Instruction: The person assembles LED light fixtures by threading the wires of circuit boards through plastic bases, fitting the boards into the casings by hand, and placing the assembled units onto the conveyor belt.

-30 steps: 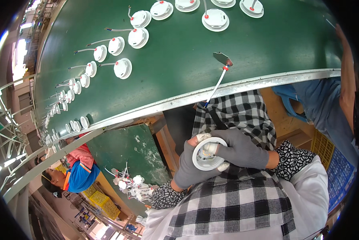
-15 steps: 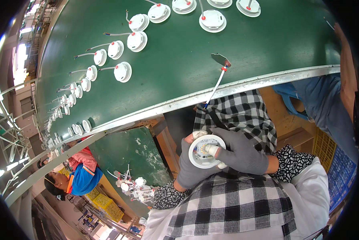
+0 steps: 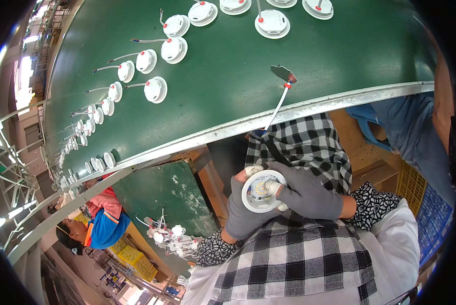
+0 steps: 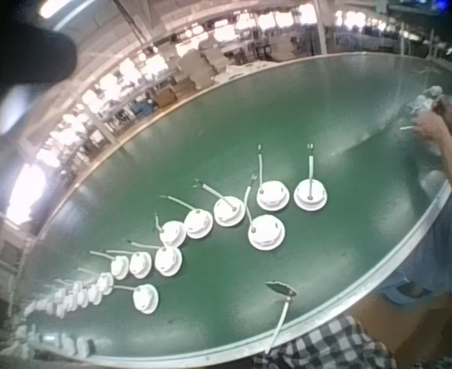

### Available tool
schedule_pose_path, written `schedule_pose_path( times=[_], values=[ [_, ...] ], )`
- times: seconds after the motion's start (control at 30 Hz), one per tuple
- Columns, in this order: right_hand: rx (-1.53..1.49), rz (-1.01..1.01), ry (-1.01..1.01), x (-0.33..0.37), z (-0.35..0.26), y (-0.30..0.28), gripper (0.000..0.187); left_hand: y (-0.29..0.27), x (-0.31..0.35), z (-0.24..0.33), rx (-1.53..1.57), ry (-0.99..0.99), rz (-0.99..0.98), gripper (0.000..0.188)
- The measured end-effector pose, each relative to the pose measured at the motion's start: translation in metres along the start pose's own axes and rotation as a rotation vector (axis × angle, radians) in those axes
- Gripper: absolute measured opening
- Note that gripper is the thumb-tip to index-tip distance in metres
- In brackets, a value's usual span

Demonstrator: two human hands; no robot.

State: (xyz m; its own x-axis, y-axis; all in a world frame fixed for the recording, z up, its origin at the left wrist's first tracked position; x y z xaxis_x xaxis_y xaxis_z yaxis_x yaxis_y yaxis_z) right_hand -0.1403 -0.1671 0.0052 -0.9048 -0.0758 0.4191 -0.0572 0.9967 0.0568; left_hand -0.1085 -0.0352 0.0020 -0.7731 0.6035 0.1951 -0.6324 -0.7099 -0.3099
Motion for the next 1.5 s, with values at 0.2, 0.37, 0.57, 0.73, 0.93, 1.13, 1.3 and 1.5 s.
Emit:
schedule_pose_path(
  times=[0.2, 0.37, 0.57, 0.73, 0.93, 1.13, 1.3, 1.5],
  values=[
    [0.026, -0.060, 0.067, -0.003, 0.006, 0.003, 0.045, -0.001, 0.001, -0.001, 0.077, -0.045, 0.026, 0.095],
    [-0.024, -0.079, 0.114, -0.005, 0.013, 0.004, 0.047, -0.002, -0.007, 0.001, 0.101, -0.037, 0.012, 0.094],
    [-0.037, -0.067, 0.134, -0.012, 0.008, 0.003, 0.045, -0.002, -0.008, 0.011, -0.231, 0.108, -0.055, 0.094],
    [-0.073, -0.046, 0.141, -0.014, 0.009, 0.003, 0.038, 0.000, -0.008, 0.015, -0.188, 0.102, -0.062, 0.090],
    [-0.017, -0.090, 0.199, -0.014, 0.016, 0.001, 0.041, 0.002, -0.015, 0.008, -0.033, 0.078, -0.094, 0.088],
    [0.052, -0.149, 0.279, -0.015, 0.011, 0.002, 0.041, 0.005, -0.013, 0.003, -0.017, 0.081, -0.171, 0.088],
    [-0.057, -0.032, 0.292, -0.003, 0.022, 0.009, 0.044, 0.010, -0.007, -0.004, -0.033, 0.063, -0.191, 0.092],
    [-0.062, 0.006, 0.234, -0.008, 0.032, 0.011, 0.043, 0.005, -0.014, -0.006, -0.049, 0.020, -0.185, 0.091]
  ],
)
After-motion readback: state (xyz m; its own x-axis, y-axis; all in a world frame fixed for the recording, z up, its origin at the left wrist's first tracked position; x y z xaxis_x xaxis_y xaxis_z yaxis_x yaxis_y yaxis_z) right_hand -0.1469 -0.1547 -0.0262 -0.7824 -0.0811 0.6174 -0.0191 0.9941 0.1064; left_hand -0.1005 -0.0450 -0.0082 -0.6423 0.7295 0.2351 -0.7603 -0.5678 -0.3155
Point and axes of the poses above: each hand's wrist, its own x-axis away from the middle knuckle, its own y-axis out of the palm, z = x × y, the point moved 7 cm from there along -x, towards the middle knuckle, and after that the axes turned 7 degrees about y, right-handed, at the moved point
